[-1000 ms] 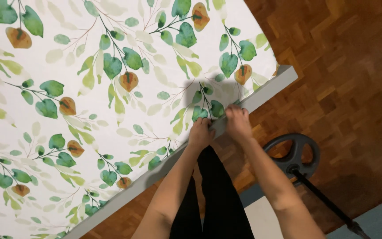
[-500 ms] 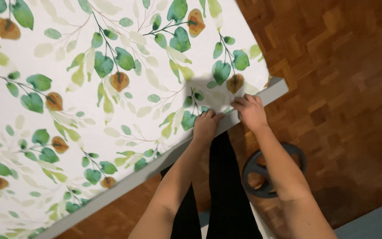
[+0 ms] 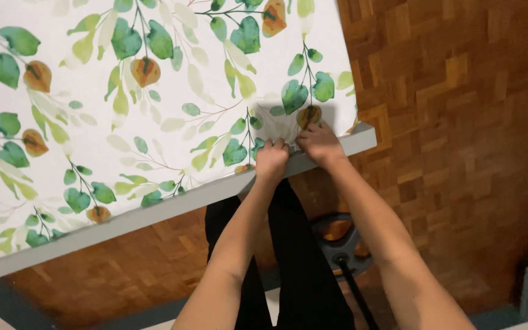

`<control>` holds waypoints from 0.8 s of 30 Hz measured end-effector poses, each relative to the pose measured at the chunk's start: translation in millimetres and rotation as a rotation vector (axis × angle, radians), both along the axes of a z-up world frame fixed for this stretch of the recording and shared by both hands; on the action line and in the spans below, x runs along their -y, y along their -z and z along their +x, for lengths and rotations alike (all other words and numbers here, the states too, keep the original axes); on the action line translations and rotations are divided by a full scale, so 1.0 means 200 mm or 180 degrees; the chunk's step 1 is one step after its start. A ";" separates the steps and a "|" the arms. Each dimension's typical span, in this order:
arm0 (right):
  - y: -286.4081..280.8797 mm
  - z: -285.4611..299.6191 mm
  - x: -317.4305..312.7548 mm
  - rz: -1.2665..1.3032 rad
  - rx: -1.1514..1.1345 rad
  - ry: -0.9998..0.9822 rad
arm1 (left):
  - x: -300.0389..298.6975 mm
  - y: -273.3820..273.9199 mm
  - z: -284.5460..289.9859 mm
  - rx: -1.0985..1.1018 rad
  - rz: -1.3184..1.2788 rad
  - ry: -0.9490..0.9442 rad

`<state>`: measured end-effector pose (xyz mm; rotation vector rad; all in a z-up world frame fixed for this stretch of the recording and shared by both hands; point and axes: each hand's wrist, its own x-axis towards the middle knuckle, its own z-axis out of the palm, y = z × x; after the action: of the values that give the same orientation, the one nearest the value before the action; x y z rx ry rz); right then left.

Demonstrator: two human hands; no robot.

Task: The person smooths and tucks a floral-patterned fitted sheet onto a mattress, working around the edges and corners to secure it in place. They move around the bed to adjust the sheet on all sides.

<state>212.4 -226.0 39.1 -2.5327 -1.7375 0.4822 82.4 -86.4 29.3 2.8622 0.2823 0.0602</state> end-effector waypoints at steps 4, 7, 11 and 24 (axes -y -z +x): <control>0.09 -0.03 0.04 0.0390 0.0089 -0.0087 | -0.01 0.03 0.00 -0.0207 -0.0044 0.0180; 0.05 -0.04 0.03 0.0187 -0.0026 -0.0115 | 0.00 0.15 -0.01 -0.0138 -0.0118 0.0135; -0.05 -0.04 0.04 -0.0146 -0.0206 -0.0095 | 0.03 0.19 -0.03 -0.0285 -0.0568 0.0142; -0.06 -0.13 0.10 -0.0484 -0.0113 0.0265 | 0.09 0.28 -0.01 -0.1119 -0.0501 0.0441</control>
<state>185.4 -246.0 51.1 -2.6670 -1.6347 0.6744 81.3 -104.0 -27.2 2.7127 0.1464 -0.4734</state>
